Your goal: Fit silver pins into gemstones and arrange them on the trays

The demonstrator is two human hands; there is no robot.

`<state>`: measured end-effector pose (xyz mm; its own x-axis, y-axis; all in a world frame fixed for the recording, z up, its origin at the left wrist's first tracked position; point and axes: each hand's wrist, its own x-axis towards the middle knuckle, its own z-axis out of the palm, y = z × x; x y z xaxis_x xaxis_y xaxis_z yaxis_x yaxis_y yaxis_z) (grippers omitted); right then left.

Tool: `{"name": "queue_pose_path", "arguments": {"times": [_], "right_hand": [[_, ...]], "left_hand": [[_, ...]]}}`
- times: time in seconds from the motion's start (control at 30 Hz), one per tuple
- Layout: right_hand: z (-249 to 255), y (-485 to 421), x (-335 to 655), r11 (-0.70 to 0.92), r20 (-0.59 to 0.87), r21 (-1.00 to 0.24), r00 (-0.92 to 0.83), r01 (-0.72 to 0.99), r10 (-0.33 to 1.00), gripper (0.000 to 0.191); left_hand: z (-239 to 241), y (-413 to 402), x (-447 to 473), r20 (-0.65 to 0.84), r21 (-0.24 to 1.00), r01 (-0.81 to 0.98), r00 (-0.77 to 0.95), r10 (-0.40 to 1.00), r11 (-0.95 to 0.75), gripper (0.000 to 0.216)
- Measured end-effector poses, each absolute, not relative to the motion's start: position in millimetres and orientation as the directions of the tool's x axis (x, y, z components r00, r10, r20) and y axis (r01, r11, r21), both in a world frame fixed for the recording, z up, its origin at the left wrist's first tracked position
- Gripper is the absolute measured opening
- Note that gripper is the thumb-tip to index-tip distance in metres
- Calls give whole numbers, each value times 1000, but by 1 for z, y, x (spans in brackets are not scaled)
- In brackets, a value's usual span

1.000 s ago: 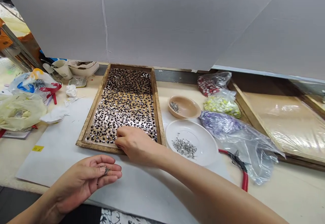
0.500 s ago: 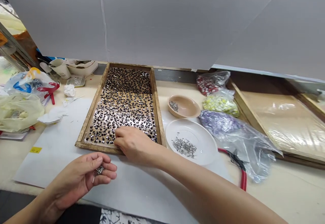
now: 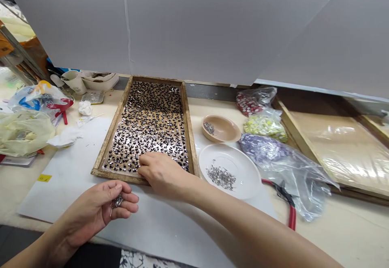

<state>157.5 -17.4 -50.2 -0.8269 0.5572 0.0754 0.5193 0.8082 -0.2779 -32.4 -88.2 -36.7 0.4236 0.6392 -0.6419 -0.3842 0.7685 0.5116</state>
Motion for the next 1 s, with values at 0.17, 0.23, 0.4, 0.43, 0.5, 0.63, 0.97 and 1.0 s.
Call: {"name": "queue_pose_path", "arguments": {"times": [0.17,0.23,0.4,0.43,0.5,0.63,0.97,1.0], "right_hand": [[-54,-20,161,801,122,-296,-811,520,572,18],[-54,-20,163,800,147,-312,-806,513,574,19],[-43,-23,173,744,272,-409,-708,528,652,22],[-40,-25,173,723,309,-444,-667,529,678,22],[-32,-29,173,685,357,-524,-600,507,716,20],[-22,-42,166,644,330,-615,-593,455,734,20],[-24,-56,167,583,267,-638,-565,504,780,17],[-23,-56,168,578,266,-645,-561,500,784,17]], "left_hand": [[-35,-86,-33,-636,531,-392,402,659,751,18],[-34,-85,-32,-626,537,-400,402,669,743,19],[-29,-76,-26,-603,471,-445,469,646,762,31],[-27,-74,-24,-600,452,-452,484,637,769,36],[-24,-70,-19,-594,424,-466,504,627,776,44],[-20,-66,-8,-561,417,-503,513,650,757,47],[-17,-68,7,-506,435,-532,523,686,727,43],[-16,-68,8,-502,432,-527,534,680,732,44]]}}
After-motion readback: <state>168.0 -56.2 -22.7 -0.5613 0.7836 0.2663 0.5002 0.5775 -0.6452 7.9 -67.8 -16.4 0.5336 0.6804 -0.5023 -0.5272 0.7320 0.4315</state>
